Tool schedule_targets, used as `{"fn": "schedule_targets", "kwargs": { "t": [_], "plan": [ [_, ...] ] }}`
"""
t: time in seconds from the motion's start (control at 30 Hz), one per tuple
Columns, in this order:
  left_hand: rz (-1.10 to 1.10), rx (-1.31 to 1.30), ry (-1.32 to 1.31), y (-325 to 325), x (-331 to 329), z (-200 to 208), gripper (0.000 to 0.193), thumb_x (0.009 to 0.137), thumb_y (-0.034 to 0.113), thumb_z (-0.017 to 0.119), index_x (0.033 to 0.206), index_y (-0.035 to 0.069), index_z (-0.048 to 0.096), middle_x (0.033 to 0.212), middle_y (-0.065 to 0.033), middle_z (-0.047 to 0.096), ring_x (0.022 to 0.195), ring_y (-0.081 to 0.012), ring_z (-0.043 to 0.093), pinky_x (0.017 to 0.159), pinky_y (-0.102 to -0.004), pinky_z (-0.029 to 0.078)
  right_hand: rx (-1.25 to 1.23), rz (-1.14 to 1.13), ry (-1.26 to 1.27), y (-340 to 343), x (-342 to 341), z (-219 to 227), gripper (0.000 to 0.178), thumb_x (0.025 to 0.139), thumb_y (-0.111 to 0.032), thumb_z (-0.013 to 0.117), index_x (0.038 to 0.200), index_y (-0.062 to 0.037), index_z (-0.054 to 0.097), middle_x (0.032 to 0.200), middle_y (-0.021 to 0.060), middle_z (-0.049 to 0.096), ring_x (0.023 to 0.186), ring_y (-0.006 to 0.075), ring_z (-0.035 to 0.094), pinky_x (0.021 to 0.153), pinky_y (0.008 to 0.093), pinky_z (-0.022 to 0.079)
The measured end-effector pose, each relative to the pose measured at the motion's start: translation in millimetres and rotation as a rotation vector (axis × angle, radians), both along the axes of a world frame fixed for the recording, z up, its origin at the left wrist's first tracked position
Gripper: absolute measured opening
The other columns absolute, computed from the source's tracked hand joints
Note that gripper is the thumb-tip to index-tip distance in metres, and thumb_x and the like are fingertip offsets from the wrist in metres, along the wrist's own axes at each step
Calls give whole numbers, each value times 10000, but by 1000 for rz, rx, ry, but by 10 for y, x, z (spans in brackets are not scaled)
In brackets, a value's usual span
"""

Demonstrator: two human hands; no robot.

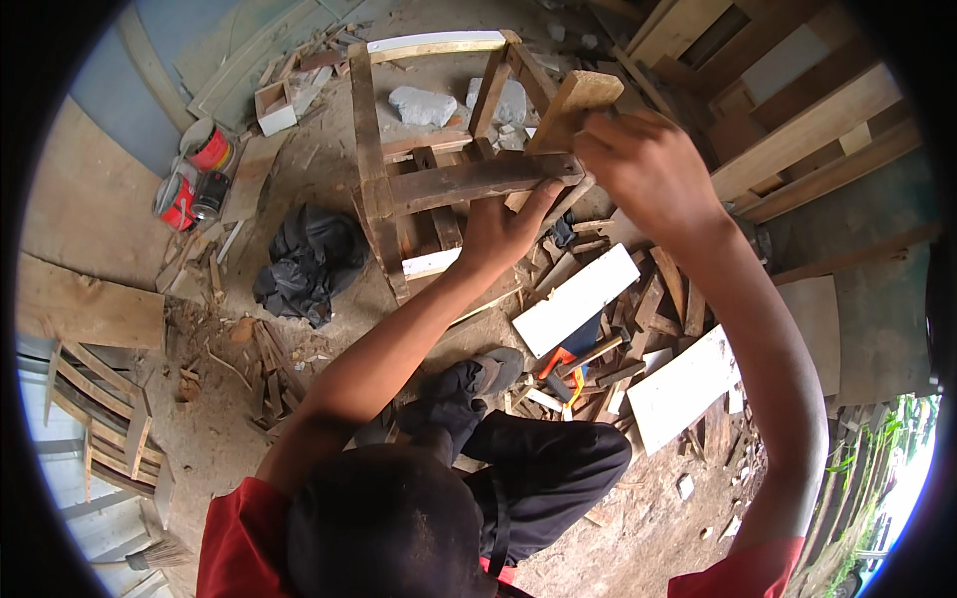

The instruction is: The person assembles a wooden frame by hand, fitting pieces together and securing them. They then use a hand saw to cut a piece of wood placed on the floor.

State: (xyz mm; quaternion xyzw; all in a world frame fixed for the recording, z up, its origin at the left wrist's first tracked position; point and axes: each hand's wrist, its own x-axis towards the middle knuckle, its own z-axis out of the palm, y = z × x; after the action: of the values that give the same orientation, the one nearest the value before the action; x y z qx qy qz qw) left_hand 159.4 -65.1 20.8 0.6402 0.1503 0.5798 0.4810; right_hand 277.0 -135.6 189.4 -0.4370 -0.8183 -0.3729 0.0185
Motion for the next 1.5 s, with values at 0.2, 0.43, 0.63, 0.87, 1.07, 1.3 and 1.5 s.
{"fn": "schedule_targets", "kwargs": {
  "t": [0.2, 0.43, 0.63, 0.87, 1.07, 1.3, 1.5],
  "plan": [
    [-7, -27, 63, -10, -36, -21, 307, 952, 285, 685, 1088, 11, 658, 1011, -127, 686, 955, -220, 651, 849, -379, 491, 1, 33, 75, -80, -106, 165, 134, 660, -133, 658, 723, -102, 544, 781, 27, 560, 735, 190, 658, 674, 305, 540],
    [-49, -28, -59, -19, 22, -47, 284, 953, 256, 690, 1099, 16, 649, 999, -117, 688, 935, -201, 655, 818, -357, 499, -7, 76, 73, 95, -169, -51, 126, 678, -131, 667, 733, -100, 558, 810, 21, 568, 749, 169, 670, 682, 299, 543],
    [-6, 9, 24, 36, 19, -19, 290, 958, 281, 673, 1084, 20, 664, 1013, -128, 685, 981, -229, 646, 861, -384, 488, -43, -114, -129, -30, 113, 57, 104, 707, -121, 673, 770, -96, 594, 828, 13, 583, 774, 165, 673, 753, 320, 546],
    [-10, 5, 39, -45, -47, 49, 359, 972, 340, 646, 1112, 12, 688, 1063, -153, 693, 1005, -245, 653, 860, -399, 491, -60, -299, 297, -510, 427, 8, 94, 768, -80, 710, 823, -86, 633, 847, 35, 633, 762, 270, 649, 697, 362, 539],
    [-45, 74, 45, 14, -91, 70, 427, 1011, 384, 571, 1155, -4, 673, 1047, -161, 699, 984, -268, 663, 834, -394, 502, -153, -650, 865, -991, 694, -1185, 177, 841, -176, 751, 808, -33, 652, 803, 117, 666, 724, 310, 675, 666, 404, 529],
    [-80, 172, 250, 180, -140, 9, 512, 1019, 490, 500, 1202, 40, 660, 1183, -172, 660, 1091, -280, 637, 901, -407, 498, -155, -1232, 1510, -2195, 796, -4193, 286, 841, -309, 761, 884, -26, 751, 810, 130, 740, 777, 259, 725, 729, 359, 550],
    [-259, 167, 287, 223, -214, 94, 571, 1053, 447, 464, 1325, -51, 532, 1292, -129, 591, 1196, -212, 537, 1030, -345, 402, -330, -1107, 1415, -2610, 232, -5271, 262, 832, -271, 726, 807, -14, 682, 690, 173, 658, 702, 347, 673, 672, 454, 513]
  ]
}}
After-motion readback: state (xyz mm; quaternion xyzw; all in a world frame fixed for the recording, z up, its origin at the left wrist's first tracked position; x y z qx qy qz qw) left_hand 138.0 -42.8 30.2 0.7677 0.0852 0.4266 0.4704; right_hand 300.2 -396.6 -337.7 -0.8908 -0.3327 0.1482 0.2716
